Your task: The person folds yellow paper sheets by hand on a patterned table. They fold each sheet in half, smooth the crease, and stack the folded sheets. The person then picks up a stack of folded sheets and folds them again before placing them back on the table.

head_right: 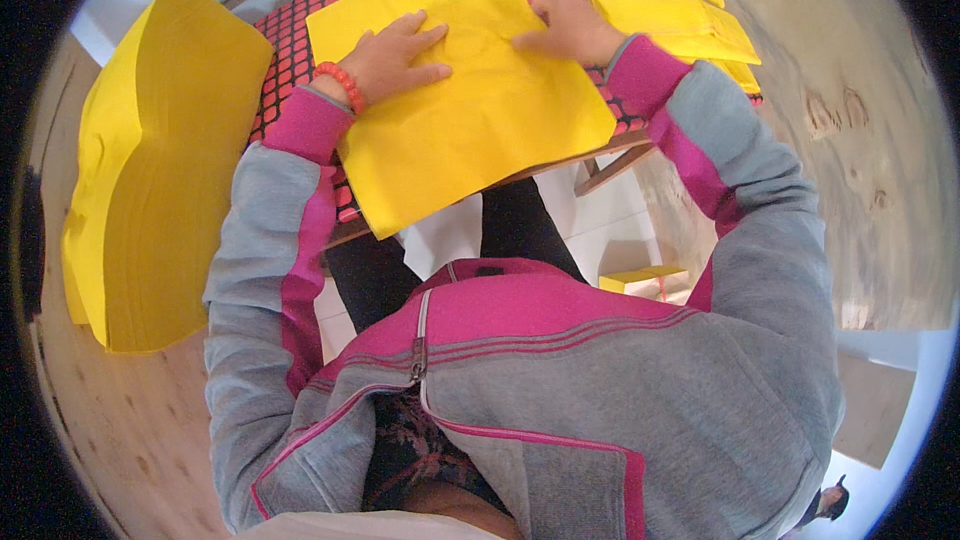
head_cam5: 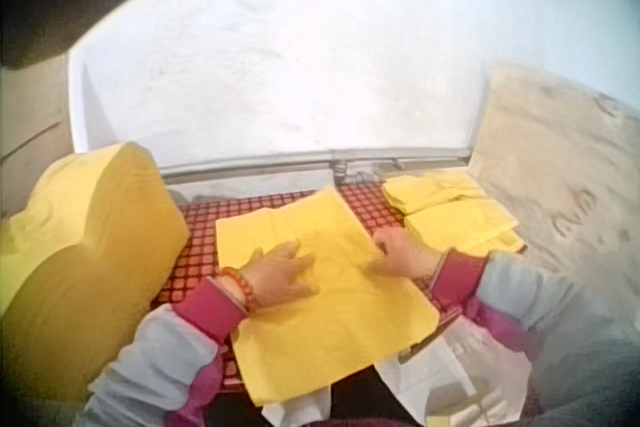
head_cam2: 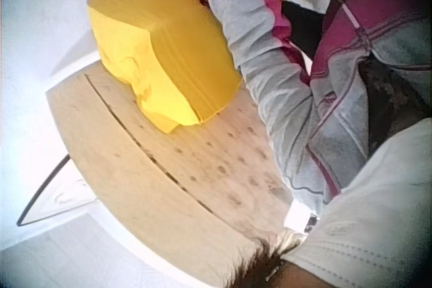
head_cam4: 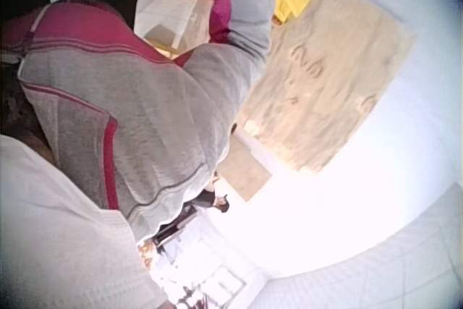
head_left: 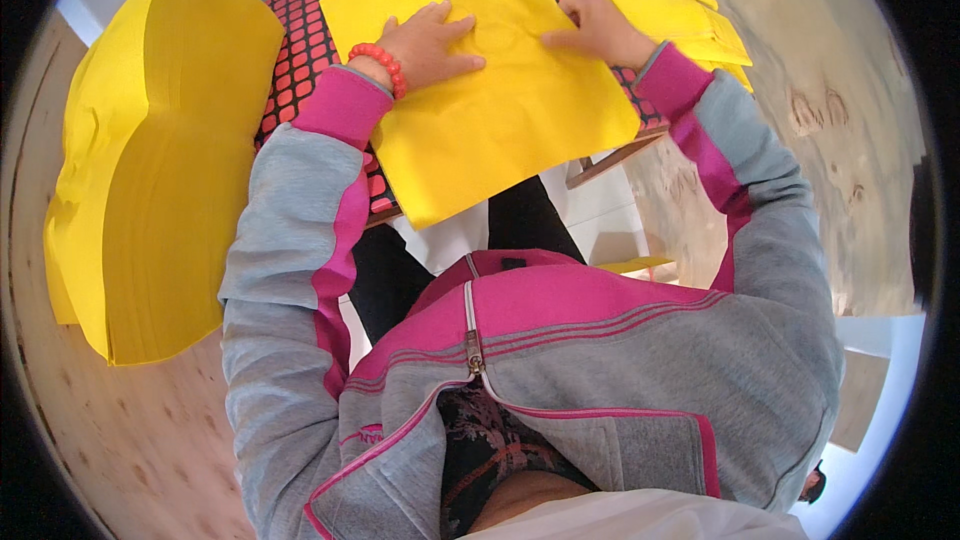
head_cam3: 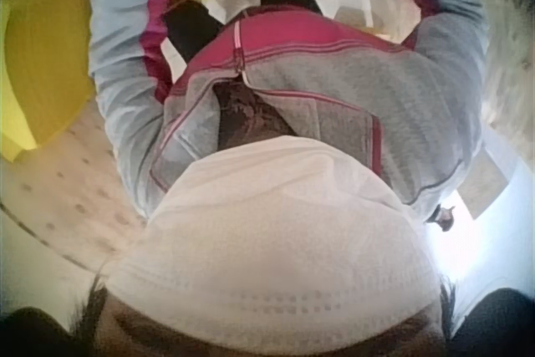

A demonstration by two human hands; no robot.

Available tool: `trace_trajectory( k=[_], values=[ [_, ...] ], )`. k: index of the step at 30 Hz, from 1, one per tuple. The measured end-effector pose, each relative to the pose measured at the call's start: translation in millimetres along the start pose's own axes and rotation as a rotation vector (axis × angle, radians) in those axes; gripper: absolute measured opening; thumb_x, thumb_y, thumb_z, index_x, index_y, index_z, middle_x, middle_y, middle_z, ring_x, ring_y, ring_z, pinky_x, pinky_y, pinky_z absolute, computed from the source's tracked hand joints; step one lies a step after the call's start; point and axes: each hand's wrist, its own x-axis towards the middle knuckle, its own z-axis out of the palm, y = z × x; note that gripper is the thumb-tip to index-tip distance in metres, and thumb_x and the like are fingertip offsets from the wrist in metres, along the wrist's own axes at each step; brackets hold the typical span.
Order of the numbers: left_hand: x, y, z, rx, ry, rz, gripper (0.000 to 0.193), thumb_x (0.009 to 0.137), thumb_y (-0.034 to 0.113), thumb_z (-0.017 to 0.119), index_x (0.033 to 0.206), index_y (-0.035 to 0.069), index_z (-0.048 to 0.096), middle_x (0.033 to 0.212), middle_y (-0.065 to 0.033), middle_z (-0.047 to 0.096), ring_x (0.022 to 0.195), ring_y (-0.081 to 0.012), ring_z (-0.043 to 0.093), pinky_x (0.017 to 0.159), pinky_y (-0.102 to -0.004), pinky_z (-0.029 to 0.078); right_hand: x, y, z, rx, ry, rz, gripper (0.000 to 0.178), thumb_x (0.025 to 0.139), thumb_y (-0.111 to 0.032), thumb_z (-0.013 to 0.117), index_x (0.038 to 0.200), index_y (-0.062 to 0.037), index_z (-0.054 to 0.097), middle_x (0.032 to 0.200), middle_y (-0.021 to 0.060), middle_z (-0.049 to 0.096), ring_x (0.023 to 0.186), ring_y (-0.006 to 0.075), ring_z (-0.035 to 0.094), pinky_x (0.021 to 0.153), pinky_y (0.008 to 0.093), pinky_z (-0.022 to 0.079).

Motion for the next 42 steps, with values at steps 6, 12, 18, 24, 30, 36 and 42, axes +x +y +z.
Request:
trace_trajectory(
  k=[6, 12, 18, 24, 30, 36, 42],
  values=[
    [-2.5, 9.6, -1.6, 0.028, -0.009, -0.056, 0.074, 0.089, 0.062, 0.058, 0.148, 0.02, 0.046, 0.152, -0.0174, 0.039, 0.14, -0.0351, 0.04, 0.106, -0.0677, 0.034, 70.7, 43.7, 3.8, 1.286, -0.456, 0.487, 0.039, 0.098, -0.033, 0.065, 0.122, -0.0031, 0.062, 0.107, 0.0052, 0.074, 0.089, 0.0132, 0.072, 0.078, 0.0275, 0.06],
    [-2.1, 5.4, -2.7, -0.009, 0.002, -0.027, 0.073, 0.09, 0.062, 0.058, 0.146, 0.017, 0.048, 0.148, -0.0171, 0.044, 0.138, -0.034, 0.043, 0.102, -0.0645, 0.038, 121.8, 37.6, 19.3, 1.19, -0.407, 0.476, 0.044, 0.099, -0.029, 0.065, 0.133, -0.0034, 0.058, 0.122, 0.0106, 0.07, 0.1, 0.0181, 0.071, 0.084, 0.0333, 0.059],
    [0.1, 1.4, -3.2, 0.075, 0.127, -0.007, 0.08, 0.088, 0.068, 0.055, 0.146, 0.014, 0.048, 0.147, -0.0167, 0.045, 0.138, -0.0335, 0.043, 0.103, -0.0648, 0.036, 110.3, 20.0, 48.3, 0.122, 0.235, -0.095, 0.024, 0.091, -0.024, 0.067, 0.108, -0.0077, 0.062, 0.099, 0.0061, 0.069, 0.087, 0.0218, 0.069, 0.072, 0.0354, 0.055],
    [-0.6, 3.9, -6.0, 0.012, -0.039, -0.134, 0.09, 0.083, 0.073, 0.059, 0.149, 0.014, 0.044, 0.154, -0.0192, 0.037, 0.146, -0.0348, 0.032, 0.109, -0.0706, 0.028, 103.7, 27.4, 35.8, 0.44, 0.174, 0.083, 0.027, 0.093, -0.034, 0.066, 0.099, -0.008, 0.065, 0.089, 0.002, 0.07, 0.076, 0.0156, 0.068, 0.063, 0.0317, 0.053],
    [-3.2, 6.1, -5.5, 0.031, -0.019, -0.151, 0.095, 0.079, 0.075, 0.061, 0.151, 0.015, 0.043, 0.156, -0.0198, 0.034, 0.147, -0.0349, 0.03, 0.109, -0.0701, 0.027, 95.9, 60.5, 14.9, 1.306, -0.282, 0.472, 0.038, 0.101, -0.044, 0.057, 0.109, -0.0094, 0.068, 0.089, -0.0033, 0.073, 0.065, 0.0025, 0.065, 0.053, 0.0164, 0.05],
    [-3.5, 5.6, -6.1, 0.042, -0.038, -0.157, 0.097, 0.078, 0.075, 0.062, 0.152, 0.015, 0.042, 0.158, -0.0203, 0.032, 0.148, -0.0352, 0.029, 0.111, -0.0672, 0.027, 45.7, 44.5, 6.4, 1.287, -0.384, 0.434, 0.043, 0.101, -0.041, 0.059, 0.123, -0.0046, 0.064, 0.109, 0.0041, 0.074, 0.092, 0.0115, 0.072, 0.078, 0.0272, 0.059],
    [-3.7, 12.0, -13.3, 0.101, 0.052, 0.018, 0.084, 0.083, 0.067, 0.064, 0.15, 0.018, 0.046, 0.156, -0.0215, 0.035, 0.146, -0.0364, 0.033, 0.11, -0.0691, 0.027, 11.0, 16.5, 11.2, 0.491, -0.072, 0.057, 0.03, 0.095, -0.025, 0.063, 0.117, -0.0052, 0.063, 0.104, 0.0084, 0.073, 0.086, 0.0204, 0.072, 0.072, 0.0319, 0.059]
  ],
)
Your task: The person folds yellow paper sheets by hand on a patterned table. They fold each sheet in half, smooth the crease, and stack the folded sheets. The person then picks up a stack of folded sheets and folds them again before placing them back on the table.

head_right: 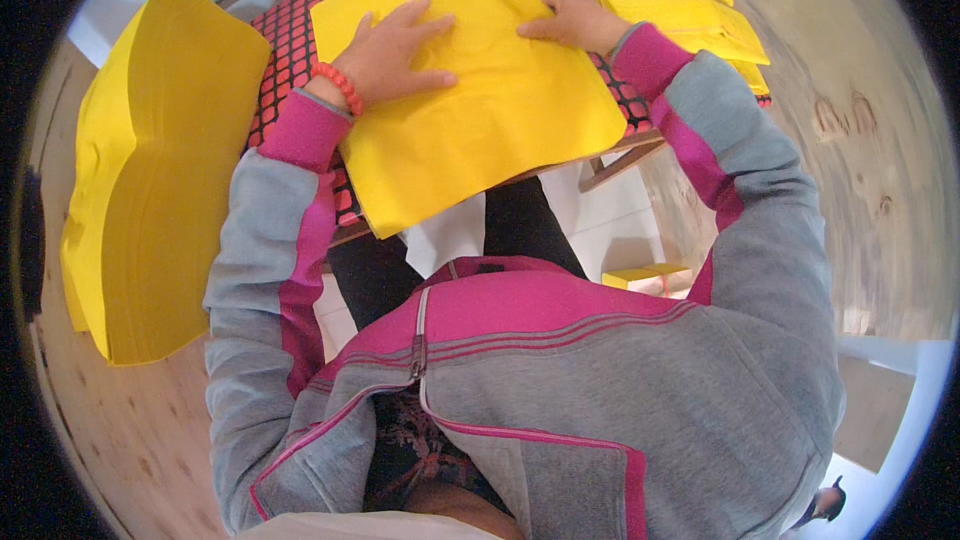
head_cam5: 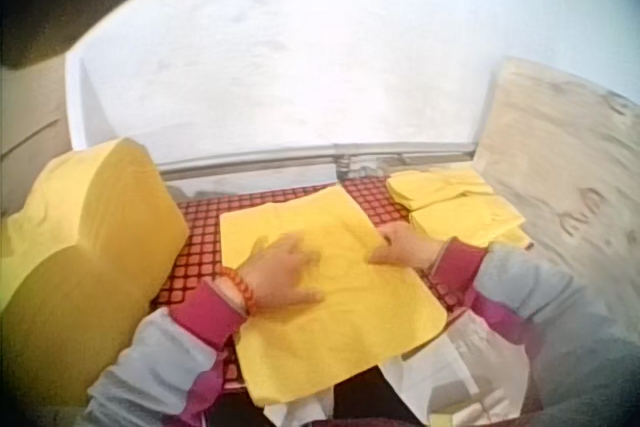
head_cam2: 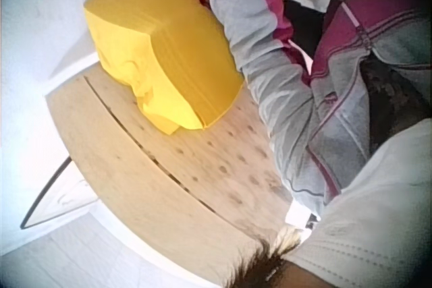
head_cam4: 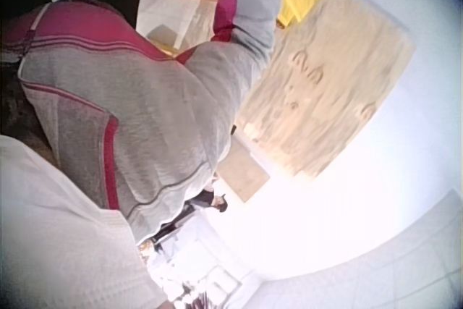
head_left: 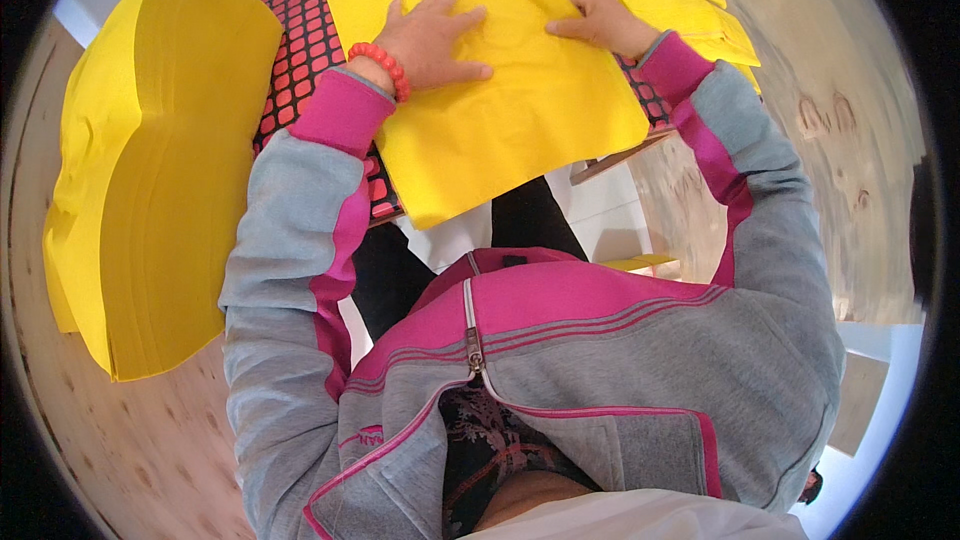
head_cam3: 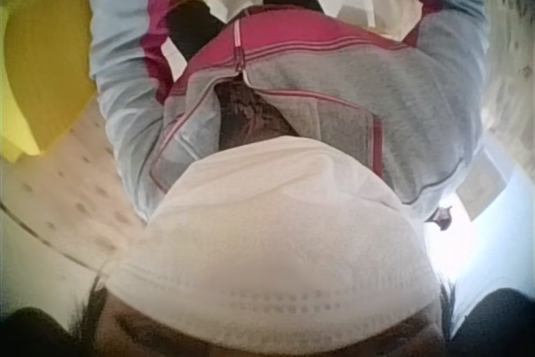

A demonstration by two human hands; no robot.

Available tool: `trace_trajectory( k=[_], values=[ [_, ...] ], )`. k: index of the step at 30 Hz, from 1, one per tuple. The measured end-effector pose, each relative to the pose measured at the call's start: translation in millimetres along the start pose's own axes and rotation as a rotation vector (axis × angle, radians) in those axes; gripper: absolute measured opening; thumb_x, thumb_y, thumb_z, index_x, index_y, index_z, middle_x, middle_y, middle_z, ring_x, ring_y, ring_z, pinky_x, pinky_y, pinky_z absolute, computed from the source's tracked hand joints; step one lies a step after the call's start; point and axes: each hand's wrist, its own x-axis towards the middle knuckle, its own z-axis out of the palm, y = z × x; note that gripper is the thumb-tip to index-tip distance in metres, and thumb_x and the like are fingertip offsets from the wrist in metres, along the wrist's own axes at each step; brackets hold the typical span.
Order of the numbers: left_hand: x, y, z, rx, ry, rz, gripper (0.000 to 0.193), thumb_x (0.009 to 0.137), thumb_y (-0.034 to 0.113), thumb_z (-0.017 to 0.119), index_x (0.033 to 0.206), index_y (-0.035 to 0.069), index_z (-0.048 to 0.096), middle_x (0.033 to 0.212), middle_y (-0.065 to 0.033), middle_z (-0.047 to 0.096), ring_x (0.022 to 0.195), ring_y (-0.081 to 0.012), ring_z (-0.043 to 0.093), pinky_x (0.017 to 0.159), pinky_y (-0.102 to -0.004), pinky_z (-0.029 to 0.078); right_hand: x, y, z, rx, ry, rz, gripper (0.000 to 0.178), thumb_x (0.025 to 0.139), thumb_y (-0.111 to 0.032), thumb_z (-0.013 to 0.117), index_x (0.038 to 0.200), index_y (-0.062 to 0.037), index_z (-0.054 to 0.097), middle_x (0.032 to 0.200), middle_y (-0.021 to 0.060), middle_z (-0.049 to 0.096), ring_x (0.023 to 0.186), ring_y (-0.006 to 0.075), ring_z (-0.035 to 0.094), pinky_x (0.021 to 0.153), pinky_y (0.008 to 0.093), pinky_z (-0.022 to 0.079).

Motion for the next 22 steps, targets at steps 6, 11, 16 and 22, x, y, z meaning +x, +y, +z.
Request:
trace_trajectory(
  k=[6, 11, 16, 22],
  values=[
    [-5.1, 16.4, 3.0, -0.13, -0.07, 0.121, 0.079, 0.086, 0.061, 0.065, 0.149, 0.017, 0.047, 0.152, -0.0263, 0.039, 0.141, -0.0398, 0.04, 0.115, -0.0519, 0.034, -9.7, -9.3, 30.9, -0.965, 0.453, -0.358, 0.02, 0.089, -0.023, 0.062, 0.101, -0.007, 0.063, 0.09, 0.0106, 0.07, 0.079, 0.0293, 0.07, 0.066, 0.0416, 0.056],
    [-5.1, 13.8, 3.3, -0.147, -0.051, 0.139, 0.084, 0.084, 0.061, 0.068, 0.148, 0.011, 0.048, 0.15, -0.0282, 0.041, 0.139, -0.0414, 0.041, 0.115, -0.043, 0.036, -20.1, 13.3, -17.5, 0.471, -0.051, 0.403, 0.039, 0.094, -0.047, 0.066, 0.087, -0.0087, 0.065, 0.062, -0.0029, 0.058, 0.052, 0.0058, 0.056, 0.044, 0.0206, 0.042],
    [-3.2, 12.4, 1.2, -0.175, -0.07, 0.143, 0.085, 0.083, 0.06, 0.069, 0.148, 0.01, 0.047, 0.15, -0.0291, 0.04, 0.14, -0.0428, 0.04, 0.115, -0.0433, 0.035, -36.6, 18.4, -21.4, 0.548, -0.075, 0.444, 0.036, 0.095, -0.048, 0.065, 0.084, -0.0132, 0.063, 0.056, -0.0105, 0.046, 0.042, 0.0031, 0.041, 0.038, 0.0184, 0.031],
    [-2.3, 10.2, 1.4, -0.167, -0.099, 0.106, 0.088, 0.081, 0.063, 0.069, 0.149, 0.012, 0.047, 0.154, -0.029, 0.036, 0.143, -0.0424, 0.036, 0.118, -0.044, 0.032, -23.8, 4.0, -26.5, 0.458, -0.11, 0.402, 0.04, 0.094, -0.048, 0.065, 0.098, -0.0079, 0.07, 0.065, -0.0053, 0.062, 0.045, 0.0027, 0.046, 0.039, 0.0191, 0.032]
  ],
)
